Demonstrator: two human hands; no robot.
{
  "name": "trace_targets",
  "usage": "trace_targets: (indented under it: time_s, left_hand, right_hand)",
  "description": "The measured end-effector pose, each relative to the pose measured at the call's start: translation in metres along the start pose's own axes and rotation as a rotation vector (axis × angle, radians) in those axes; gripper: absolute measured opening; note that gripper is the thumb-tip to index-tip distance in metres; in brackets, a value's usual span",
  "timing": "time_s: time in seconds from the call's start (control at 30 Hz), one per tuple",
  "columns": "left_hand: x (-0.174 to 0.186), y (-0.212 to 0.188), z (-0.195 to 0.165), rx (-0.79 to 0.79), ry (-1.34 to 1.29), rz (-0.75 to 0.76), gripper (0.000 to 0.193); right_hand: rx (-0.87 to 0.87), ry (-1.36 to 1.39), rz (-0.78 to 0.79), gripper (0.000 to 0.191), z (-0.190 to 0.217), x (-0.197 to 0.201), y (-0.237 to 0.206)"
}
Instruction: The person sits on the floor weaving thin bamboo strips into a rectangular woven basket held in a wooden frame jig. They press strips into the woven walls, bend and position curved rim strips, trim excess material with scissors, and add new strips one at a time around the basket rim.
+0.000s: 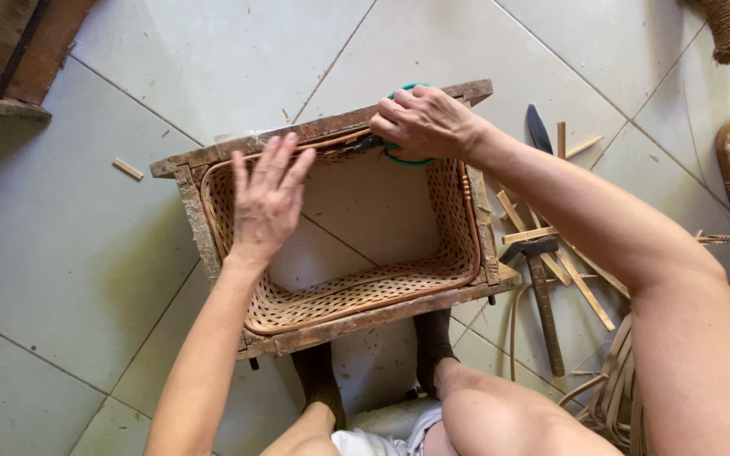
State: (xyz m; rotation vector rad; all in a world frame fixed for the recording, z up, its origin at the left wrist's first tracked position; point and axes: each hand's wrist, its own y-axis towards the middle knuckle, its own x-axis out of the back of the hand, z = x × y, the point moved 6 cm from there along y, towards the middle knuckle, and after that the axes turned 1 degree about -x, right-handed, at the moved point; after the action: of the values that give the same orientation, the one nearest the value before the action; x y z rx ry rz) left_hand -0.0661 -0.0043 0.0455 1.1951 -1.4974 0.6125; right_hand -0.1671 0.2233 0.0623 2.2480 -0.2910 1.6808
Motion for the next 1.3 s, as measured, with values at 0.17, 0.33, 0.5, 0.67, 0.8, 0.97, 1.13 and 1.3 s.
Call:
trace_targets:
  time_s: [0.17,0.33,0.5,0.67,0.8,0.97,1.13,1.3]
  left_hand:
    - [0.01,-0.011,0.012,0.028,0.069,0.036,0.065]
    - [0.018,-0.011,0.01,0.036,0.013,0.033,0.063]
    - [0.022,-0.008,0.011,0.039,-0.012,0.019,0.061]
    - [0.02,-0.007,0.011,0.033,-0.013,0.021,0.061]
    - [0.019,-0.007,0.015,0.022,0.018,0.027,0.06]
    - [0.027,-0.011,0.03,0.042,-0.037,-0.002,0.059]
    - [0.029,-0.012,0.032,0.032,0.01,-0.002,0.062]
    - [0.035,-0.013,0.028,0.044,-0.037,-0.013,0.058]
  right_hand:
    - [0.037,-0.045,-0.029,0.044,-0.001,-0.013,-0.004]
    - [0.045,-0.02,0.089,0.04,-0.004,-0.019,-0.003]
    - [-0.01,-0.05,0.102,0.061,-0.006,0.001,-0.001]
    - [-0.001,-0.075,0.122,0.062,0.004,0.008,0.018]
    - [0.009,-0.045,0.049,0.056,0.014,0.004,0.032]
    - [0.046,0.028,-0.011,0.042,0.014,-0.005,0.027]
    - [0.057,-0.017,0.046,0.038,0.012,-0.011,0.027]
    - [-0.021,-0.023,0.016,0.046,0.018,-0.003,0.039]
